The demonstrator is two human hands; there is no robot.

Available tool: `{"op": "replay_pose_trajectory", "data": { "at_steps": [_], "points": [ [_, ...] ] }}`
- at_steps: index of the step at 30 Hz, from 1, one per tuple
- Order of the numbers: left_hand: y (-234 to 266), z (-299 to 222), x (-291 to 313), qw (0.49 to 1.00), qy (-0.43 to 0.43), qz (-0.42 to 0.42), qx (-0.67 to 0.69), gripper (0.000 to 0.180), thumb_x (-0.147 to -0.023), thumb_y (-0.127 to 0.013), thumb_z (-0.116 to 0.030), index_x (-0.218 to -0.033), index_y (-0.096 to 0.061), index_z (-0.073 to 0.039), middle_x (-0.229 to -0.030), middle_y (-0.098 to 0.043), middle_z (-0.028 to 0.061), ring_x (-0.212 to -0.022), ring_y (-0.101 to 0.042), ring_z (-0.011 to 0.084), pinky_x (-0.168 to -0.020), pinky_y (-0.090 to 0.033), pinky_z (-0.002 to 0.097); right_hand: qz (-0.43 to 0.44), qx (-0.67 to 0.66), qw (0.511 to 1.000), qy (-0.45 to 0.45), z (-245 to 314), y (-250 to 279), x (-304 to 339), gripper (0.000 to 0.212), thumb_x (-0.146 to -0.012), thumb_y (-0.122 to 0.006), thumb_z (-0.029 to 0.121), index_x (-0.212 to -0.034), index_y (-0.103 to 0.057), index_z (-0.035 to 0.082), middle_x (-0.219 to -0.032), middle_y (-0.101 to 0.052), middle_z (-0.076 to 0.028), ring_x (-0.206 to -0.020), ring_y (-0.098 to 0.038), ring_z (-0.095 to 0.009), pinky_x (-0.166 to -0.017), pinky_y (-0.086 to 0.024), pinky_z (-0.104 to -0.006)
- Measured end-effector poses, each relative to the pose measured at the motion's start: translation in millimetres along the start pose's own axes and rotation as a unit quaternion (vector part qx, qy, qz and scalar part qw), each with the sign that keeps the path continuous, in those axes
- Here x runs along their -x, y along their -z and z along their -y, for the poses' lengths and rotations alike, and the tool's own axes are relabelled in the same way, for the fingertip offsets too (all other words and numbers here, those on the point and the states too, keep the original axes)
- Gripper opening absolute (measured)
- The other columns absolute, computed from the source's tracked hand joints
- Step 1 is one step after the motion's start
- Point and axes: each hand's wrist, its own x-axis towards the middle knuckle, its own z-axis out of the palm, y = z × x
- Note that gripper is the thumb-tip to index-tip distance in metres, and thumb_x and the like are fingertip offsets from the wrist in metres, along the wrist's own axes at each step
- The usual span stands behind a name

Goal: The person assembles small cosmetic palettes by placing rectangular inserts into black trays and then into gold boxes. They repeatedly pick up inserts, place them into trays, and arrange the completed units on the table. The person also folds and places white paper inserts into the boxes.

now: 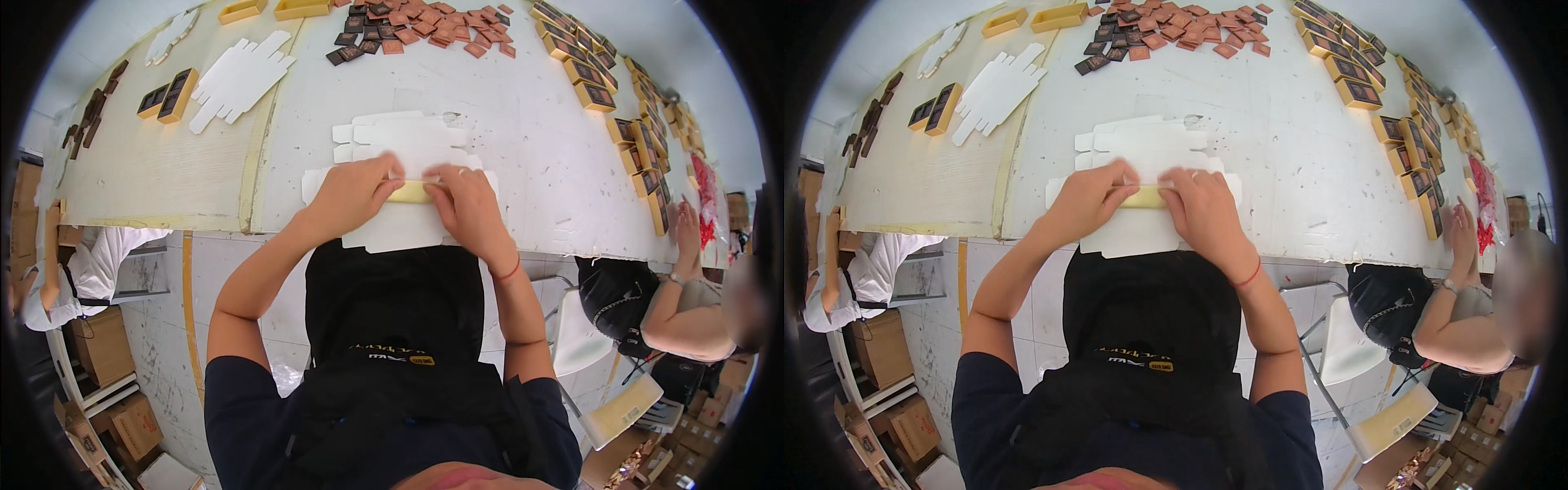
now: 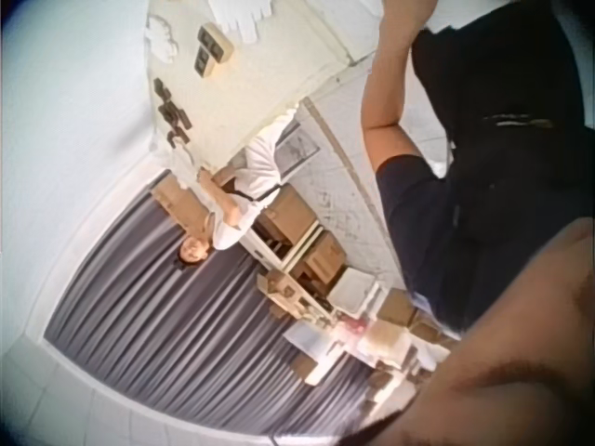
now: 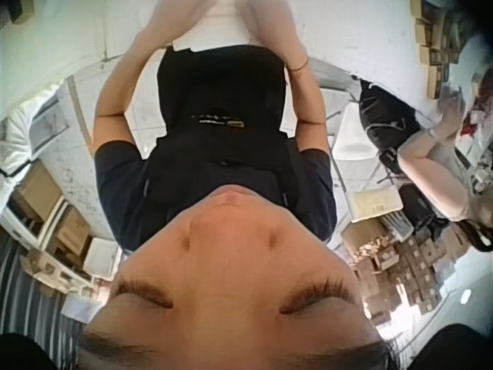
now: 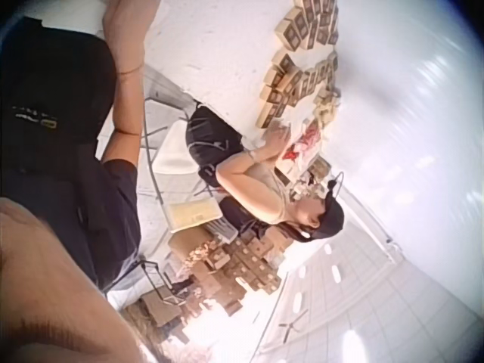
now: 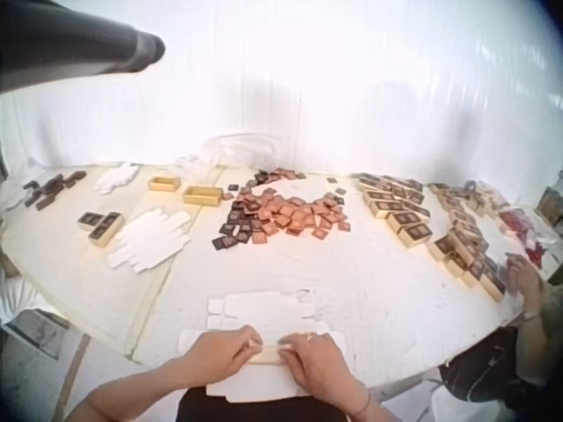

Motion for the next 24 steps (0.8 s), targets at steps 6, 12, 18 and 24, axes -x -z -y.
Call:
{"op": "replay_pose_trajectory", "data": {
  "at_steps": [6,12,18,24],
  "points": [
    [-10,-2,-4,0.978,-0.094,-0.091,-0.162,0.010,-0.088,-0.069,-0.013,-0.086,-0.061,-0.008,-0.083,-0.059,0.0061,-0.076,-0.060,0.0267,-0.068,-0.047,0.0375,-0.008,0.024,0.995,0.096,12,-13,-14,0.028,-0.075,-0.072,0.006,-0.102,-0.063,0.006,-0.094,-0.061,-0.011,-0.090,-0.056,-0.029,-0.078,-0.046,-0.0391],
    [-8,1,5,0.972,-0.142,-0.115,-0.149,0.001,-0.085,-0.067,-0.006,-0.085,-0.068,-0.007,-0.088,-0.061,0.0027,-0.087,-0.061,0.0246,-0.082,-0.045,0.0363,-0.009,-0.020,0.998,0.058,28,-9,-14,0.029,-0.072,-0.077,0.009,-0.097,-0.062,0.006,-0.097,-0.058,-0.011,-0.091,-0.055,-0.030,-0.076,-0.049,-0.0390],
    [49,19,10,0.986,-0.081,-0.125,0.074,0.038,-0.079,-0.050,0.011,-0.104,-0.071,-0.009,-0.111,-0.068,0.0059,-0.106,-0.062,0.0266,-0.100,-0.042,0.0381,0.096,-0.017,0.990,0.100,19,9,-22,0.021,-0.078,-0.071,0.000,-0.096,-0.062,0.007,-0.094,-0.056,-0.009,-0.092,-0.056,-0.028,-0.074,-0.050,-0.0384],
    [80,21,33,0.991,-0.124,-0.026,-0.045,0.071,-0.066,-0.041,0.017,-0.129,-0.062,-0.010,-0.139,-0.059,0.0096,-0.136,-0.046,0.0304,-0.118,-0.028,0.0422,0.099,-0.140,0.978,0.115,15,47,-9,0.023,-0.072,-0.067,-0.012,-0.088,-0.064,0.006,-0.095,-0.058,-0.010,-0.095,-0.061,-0.032,-0.082,-0.053,-0.0387]
  ]
}}
